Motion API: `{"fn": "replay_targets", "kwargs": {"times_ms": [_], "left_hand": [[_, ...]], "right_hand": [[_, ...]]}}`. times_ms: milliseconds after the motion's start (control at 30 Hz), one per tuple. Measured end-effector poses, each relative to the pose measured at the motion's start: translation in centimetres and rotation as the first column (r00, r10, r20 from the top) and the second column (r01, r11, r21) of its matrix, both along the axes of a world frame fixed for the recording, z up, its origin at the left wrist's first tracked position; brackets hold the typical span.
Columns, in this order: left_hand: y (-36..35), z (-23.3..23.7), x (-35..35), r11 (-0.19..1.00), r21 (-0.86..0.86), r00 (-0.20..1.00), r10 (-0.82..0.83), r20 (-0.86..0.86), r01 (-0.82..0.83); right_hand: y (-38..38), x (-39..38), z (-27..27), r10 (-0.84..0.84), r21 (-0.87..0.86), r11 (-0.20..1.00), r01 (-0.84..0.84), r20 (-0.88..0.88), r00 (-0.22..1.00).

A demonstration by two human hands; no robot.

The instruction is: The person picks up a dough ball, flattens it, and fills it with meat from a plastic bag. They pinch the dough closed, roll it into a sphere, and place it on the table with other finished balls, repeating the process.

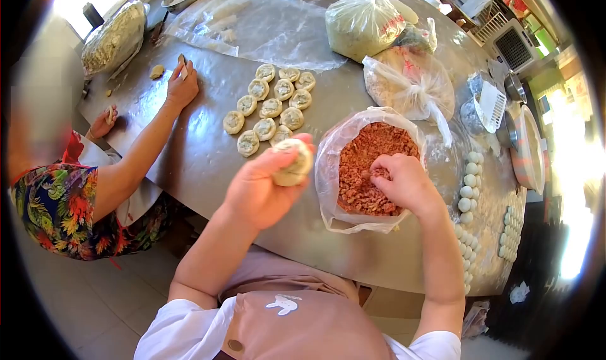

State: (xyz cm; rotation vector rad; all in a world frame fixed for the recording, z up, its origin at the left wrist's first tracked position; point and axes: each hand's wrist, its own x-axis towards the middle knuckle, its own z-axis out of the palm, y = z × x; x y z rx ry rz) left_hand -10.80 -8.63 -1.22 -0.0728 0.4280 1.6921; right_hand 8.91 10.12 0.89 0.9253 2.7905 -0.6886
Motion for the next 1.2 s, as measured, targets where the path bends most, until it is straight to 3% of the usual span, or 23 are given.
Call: {"fn": "replay_targets", "kwargs": {"times_ms": [100, 267, 367, 433, 500, 567, 700, 833, 933, 1033, 1100, 1200], "left_hand": [[2.8, 1.7, 3.4, 0.990, -0.020, 0.989, -0.143, -0.027, 0.143], [7.3, 1.7, 6.9, 0.924, -0.229, 0.934, -0.337, -0.115, 0.305], [9.4, 0.1, 8.3, 0.925, -0.295, 0.952, -0.282, -0.118, 0.238], [10.2, -0.4, 8.5, 0.938, -0.225, 0.958, -0.282, -0.056, 0.263], [10.9, -0.7, 8.7, 0.960, -0.147, 0.970, -0.231, 0.070, 0.239], [11.3, -0.9, 9.0, 0.969, -0.111, 0.975, -0.214, 0.060, 0.220], [11.1, -0.6, 8.8, 0.969, -0.177, 0.983, -0.161, 0.086, 0.174], [10.9, -0.8, 8.7, 0.969, -0.165, 0.983, -0.179, 0.044, 0.184], [11.1, -0.5, 9.2, 0.946, -0.272, 0.967, -0.219, -0.130, 0.177], [10.7, -0.9, 9.3, 0.956, -0.215, 0.953, -0.241, -0.185, 0.200], [10.5, -0.3, 9.2, 0.956, -0.228, 0.954, -0.230, -0.194, 0.184], [10.5, -0.6, 9.0, 0.958, -0.237, 0.962, -0.206, -0.177, 0.162]], "right_hand": [[0.9, 0.9, 0.0, -0.005, -0.010, 1.000, 0.004, -0.104, 0.995], [1.2, 1.7, 2.4, -0.318, -0.232, 0.934, 0.272, -0.191, 0.928], [0.9, 1.7, 3.2, -0.381, -0.324, 0.906, 0.272, -0.346, 0.857], [0.2, 1.3, 3.8, -0.398, -0.381, 0.890, 0.251, -0.376, 0.837], [-0.1, 0.9, 4.0, -0.261, -0.226, 0.956, 0.187, -0.358, 0.897], [-0.2, 0.6, 3.0, -0.101, -0.055, 0.995, 0.086, -0.408, 0.908], [-1.1, 0.4, 3.7, -0.341, -0.385, 0.906, 0.176, -0.418, 0.842], [-0.6, 1.0, 2.7, -0.349, -0.384, 0.904, 0.187, -0.412, 0.842], [-0.7, 0.8, 1.8, -0.345, -0.356, 0.913, 0.198, -0.419, 0.840], [-1.2, 0.7, 1.7, -0.379, -0.343, 0.908, 0.239, -0.436, 0.816], [-1.6, 0.6, 2.5, -0.434, -0.369, 0.882, 0.292, -0.396, 0.809], [-1.2, 1.5, 1.3, -0.460, -0.453, 0.860, 0.237, -0.484, 0.744]]}}
